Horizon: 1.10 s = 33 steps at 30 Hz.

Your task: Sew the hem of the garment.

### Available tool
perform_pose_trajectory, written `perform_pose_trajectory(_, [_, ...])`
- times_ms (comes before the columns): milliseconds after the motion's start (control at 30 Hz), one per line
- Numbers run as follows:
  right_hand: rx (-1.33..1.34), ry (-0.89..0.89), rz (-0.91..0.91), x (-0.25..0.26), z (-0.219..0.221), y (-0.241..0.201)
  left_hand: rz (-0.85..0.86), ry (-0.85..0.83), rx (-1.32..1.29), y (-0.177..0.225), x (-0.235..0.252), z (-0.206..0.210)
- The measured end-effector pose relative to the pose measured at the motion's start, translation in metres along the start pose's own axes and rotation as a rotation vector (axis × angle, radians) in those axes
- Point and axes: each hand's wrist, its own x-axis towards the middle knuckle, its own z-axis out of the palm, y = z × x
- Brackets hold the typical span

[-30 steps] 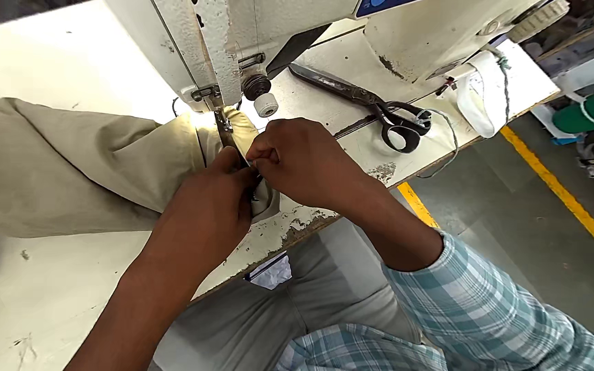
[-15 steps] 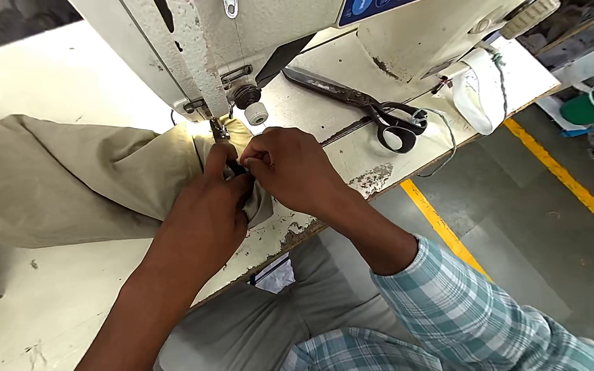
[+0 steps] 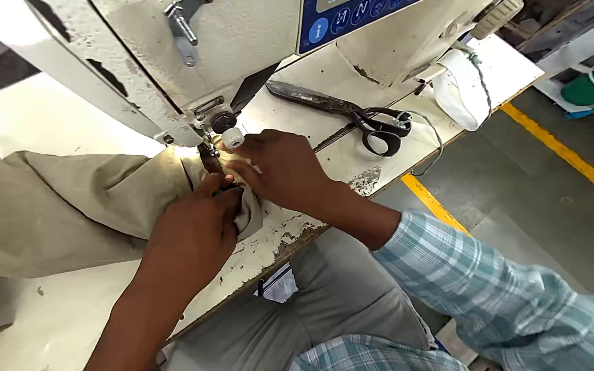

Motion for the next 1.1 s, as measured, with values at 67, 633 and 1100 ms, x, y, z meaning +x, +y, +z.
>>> perform_pose_trajectory(67, [-0.043,-0.062,-0.02,0.001,0.007,0.01,-0.01,-0.01,0.003,0.002,0.0,-0.001])
perform_pose_trajectory(633, [-0.244,-0.323,-0.11,0.01,-0.002,0.0,0.197,0.046,0.008,-0.02,0.012,-0.007])
perform_pose_trajectory(1100, [-0.231,-0.275,-0.085,0.025,0.002,0.0,0.239,0.071,0.019,-0.04,0.024,-0.009])
